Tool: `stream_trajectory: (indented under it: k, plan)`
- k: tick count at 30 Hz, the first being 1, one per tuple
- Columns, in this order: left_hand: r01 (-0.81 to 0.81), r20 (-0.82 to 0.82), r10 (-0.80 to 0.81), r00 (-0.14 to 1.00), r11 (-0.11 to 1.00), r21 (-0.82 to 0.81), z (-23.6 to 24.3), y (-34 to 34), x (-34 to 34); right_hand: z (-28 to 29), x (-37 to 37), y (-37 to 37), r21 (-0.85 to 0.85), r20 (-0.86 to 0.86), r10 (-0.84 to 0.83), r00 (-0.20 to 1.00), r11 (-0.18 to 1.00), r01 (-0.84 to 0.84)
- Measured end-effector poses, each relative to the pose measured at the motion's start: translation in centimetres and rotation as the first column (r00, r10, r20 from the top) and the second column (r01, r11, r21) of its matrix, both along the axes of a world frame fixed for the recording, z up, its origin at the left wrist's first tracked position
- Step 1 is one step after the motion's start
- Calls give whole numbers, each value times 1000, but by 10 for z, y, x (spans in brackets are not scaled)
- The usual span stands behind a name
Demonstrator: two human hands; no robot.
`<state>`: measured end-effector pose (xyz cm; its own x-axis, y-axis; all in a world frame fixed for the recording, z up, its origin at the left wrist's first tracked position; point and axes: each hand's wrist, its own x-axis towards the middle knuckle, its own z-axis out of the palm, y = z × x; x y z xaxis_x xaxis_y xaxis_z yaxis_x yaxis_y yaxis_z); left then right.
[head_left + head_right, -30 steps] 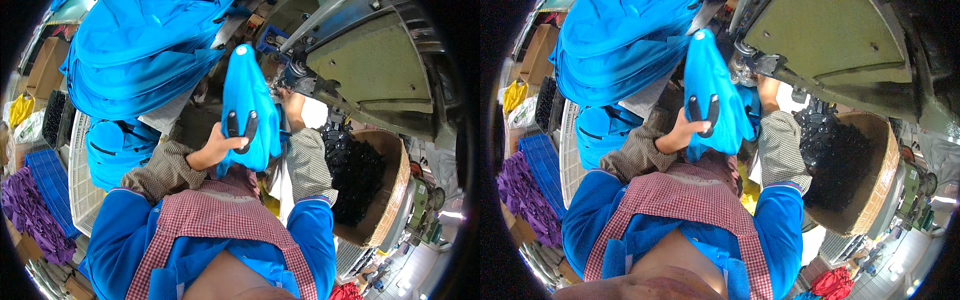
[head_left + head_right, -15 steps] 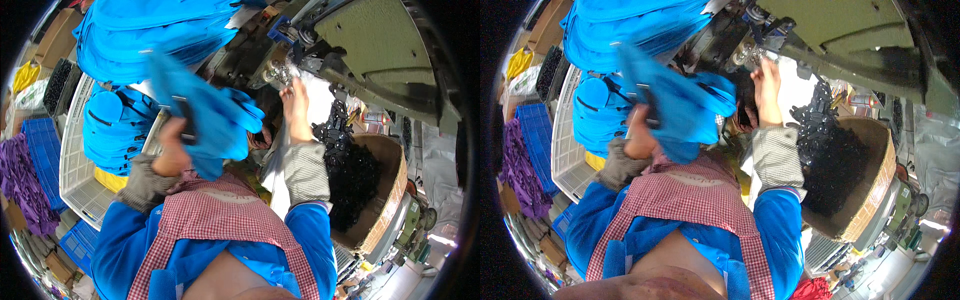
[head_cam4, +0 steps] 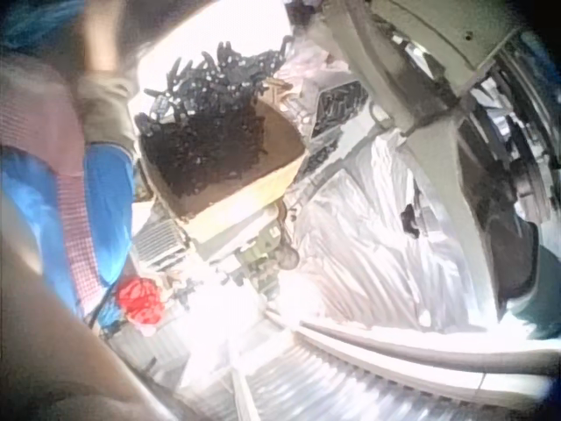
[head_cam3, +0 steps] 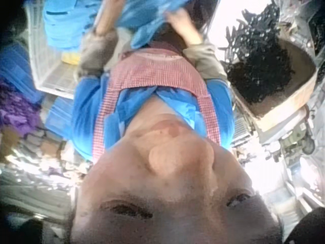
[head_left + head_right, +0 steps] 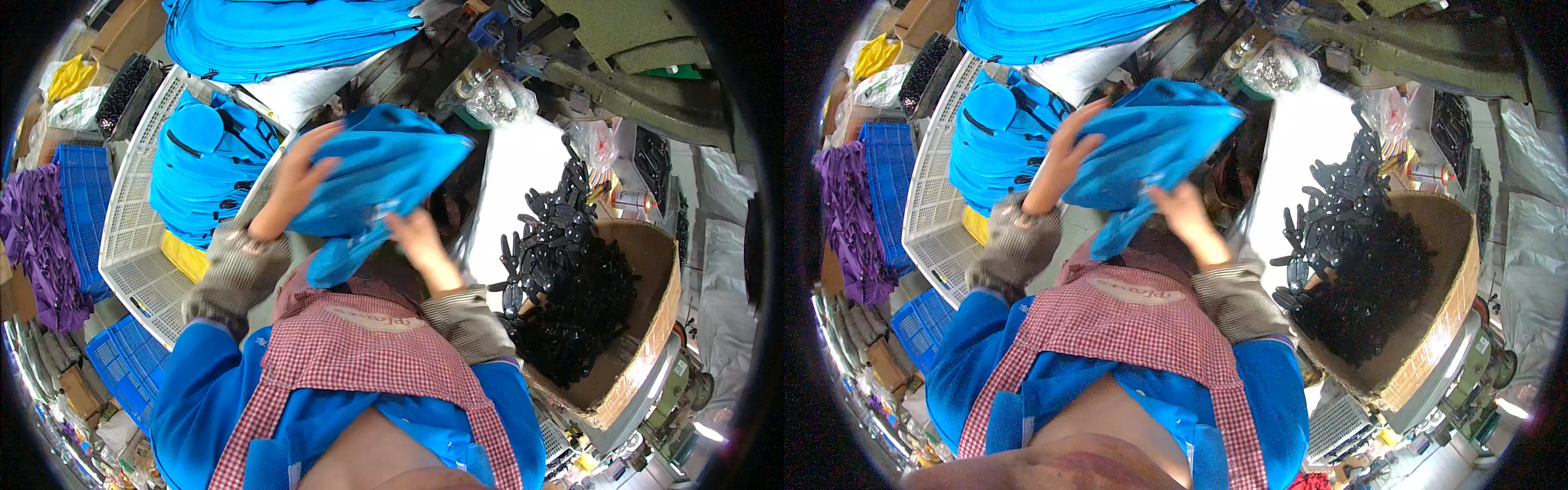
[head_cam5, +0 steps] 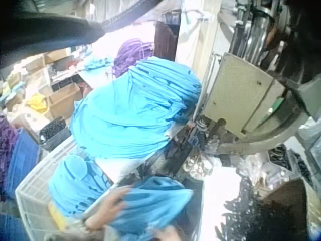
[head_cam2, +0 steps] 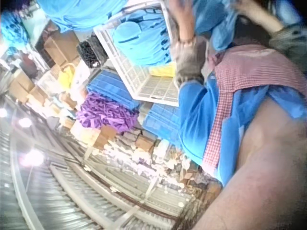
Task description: The person repeatedly sews black plastic clips onto the edges of blue fabric bags using a sewing machine. They handle each bag one at a time, aligning the clip under the needle, sewing it in place, and then stacking the finished bag on a pile to the left.
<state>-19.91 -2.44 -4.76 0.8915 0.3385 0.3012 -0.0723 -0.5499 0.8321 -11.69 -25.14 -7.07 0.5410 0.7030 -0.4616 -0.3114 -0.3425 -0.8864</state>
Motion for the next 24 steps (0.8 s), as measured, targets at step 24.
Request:
stream_trajectory:
  k: [24]
  plan:
    - [690, -104, -851, 514, 483, -539, 24, -50, 187, 71, 118, -17, 243, -8, -604, 797, 772, 587]
